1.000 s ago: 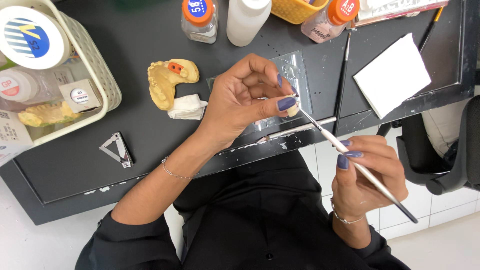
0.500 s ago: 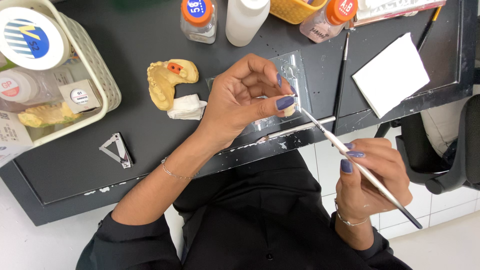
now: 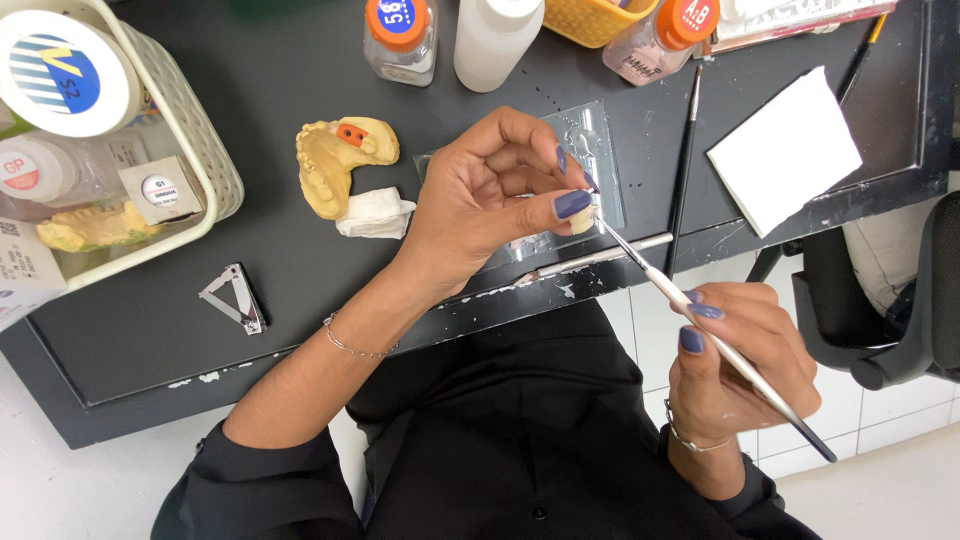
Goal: The person holds a small denture tooth restoration in one hand and uses a fine brush to apply pink ceramic paste onto it over a glass slab, repeatedly picking up material and building up the surface. A plaster dental model sits on the bench beside the work area.
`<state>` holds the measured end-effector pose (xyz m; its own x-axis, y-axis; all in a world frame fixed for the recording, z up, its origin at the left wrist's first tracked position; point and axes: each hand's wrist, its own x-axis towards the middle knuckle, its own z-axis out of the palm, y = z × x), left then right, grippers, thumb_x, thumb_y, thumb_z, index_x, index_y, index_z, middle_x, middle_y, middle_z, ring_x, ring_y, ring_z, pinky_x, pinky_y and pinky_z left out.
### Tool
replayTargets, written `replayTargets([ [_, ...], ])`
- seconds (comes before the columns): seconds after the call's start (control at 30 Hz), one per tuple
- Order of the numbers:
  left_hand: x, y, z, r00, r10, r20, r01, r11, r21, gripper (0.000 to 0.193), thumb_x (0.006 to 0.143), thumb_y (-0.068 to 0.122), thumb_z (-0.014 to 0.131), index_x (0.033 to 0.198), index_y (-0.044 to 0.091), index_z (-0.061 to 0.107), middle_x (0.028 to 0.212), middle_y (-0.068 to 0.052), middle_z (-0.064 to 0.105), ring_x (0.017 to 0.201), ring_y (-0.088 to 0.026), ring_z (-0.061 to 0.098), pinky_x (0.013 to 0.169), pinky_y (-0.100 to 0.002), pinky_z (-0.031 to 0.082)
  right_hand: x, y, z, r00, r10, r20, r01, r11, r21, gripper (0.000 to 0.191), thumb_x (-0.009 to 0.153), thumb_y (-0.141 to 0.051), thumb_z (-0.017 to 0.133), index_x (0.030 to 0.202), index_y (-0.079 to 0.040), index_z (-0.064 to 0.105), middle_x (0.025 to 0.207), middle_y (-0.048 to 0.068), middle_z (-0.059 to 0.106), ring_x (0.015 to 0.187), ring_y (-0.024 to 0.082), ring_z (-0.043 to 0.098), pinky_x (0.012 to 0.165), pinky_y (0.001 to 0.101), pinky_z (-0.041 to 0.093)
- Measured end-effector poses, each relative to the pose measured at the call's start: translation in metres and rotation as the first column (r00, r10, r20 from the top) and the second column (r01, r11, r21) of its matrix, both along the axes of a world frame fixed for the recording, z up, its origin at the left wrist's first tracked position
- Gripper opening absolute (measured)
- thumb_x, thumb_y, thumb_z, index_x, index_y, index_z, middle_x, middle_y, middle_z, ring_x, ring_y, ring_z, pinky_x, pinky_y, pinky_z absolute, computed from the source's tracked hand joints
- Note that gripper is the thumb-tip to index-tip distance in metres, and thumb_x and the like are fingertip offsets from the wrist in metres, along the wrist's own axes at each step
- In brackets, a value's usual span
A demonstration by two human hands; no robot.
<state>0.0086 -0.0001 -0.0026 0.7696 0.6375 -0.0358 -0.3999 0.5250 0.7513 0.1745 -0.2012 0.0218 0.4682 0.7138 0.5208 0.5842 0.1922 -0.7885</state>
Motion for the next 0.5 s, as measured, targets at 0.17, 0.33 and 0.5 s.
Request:
replayTargets([
  [0.17, 0.0, 0.0002, -0.0003, 1.0, 0.002, -0.002, -0.002, 1.0, 0.016, 0.028, 0.094, 0.007, 0.081, 0.112, 0.008, 0.059, 0.109, -0.01, 0.071, 0.105, -0.017, 0.073, 0.091, -0.031, 0.066, -0.0009, 0.0019, -0.0001, 1.0, -0.007, 0.006, 0.007, 1.0, 0.012, 0.012, 0.102, -0.01, 0.076, 0.107, -0.001, 0.07, 0.095, 0.016, 0.073, 0.083, 0.023, 0.074, 0.07, 0.0277, 0.058],
  [0.33, -0.0002, -0.0007, -0.0011, 1.0, -0.001, 0.008, 0.001, 1.0, 0.011, 0.027, 0.096, 0.006, 0.08, 0.113, 0.007, 0.059, 0.11, -0.01, 0.071, 0.1, -0.016, 0.073, 0.092, -0.032, 0.066, -0.0037, 0.0019, 0.0049, 1.0, -0.004, -0.002, 0.004, 0.999, -0.037, 0.012, 0.104, -0.01, 0.076, 0.109, 0.0, 0.07, 0.094, 0.017, 0.073, 0.085, 0.023, 0.074, 0.072, 0.0274, 0.058],
  [0.5, 0.0005, -0.0003, -0.0017, 1.0, 0.001, -0.011, -0.001, 1.0, 0.029, 0.027, 0.095, 0.006, 0.08, 0.112, 0.007, 0.059, 0.11, -0.01, 0.071, 0.105, -0.017, 0.074, 0.093, -0.033, 0.067, -0.0039, 0.0041, 0.0044, 1.0, 0.003, -0.012, -0.003, 1.0, -0.029, 0.013, 0.103, -0.01, 0.075, 0.108, 0.0, 0.07, 0.095, 0.017, 0.073, 0.084, 0.023, 0.073, 0.072, 0.0273, 0.058],
])
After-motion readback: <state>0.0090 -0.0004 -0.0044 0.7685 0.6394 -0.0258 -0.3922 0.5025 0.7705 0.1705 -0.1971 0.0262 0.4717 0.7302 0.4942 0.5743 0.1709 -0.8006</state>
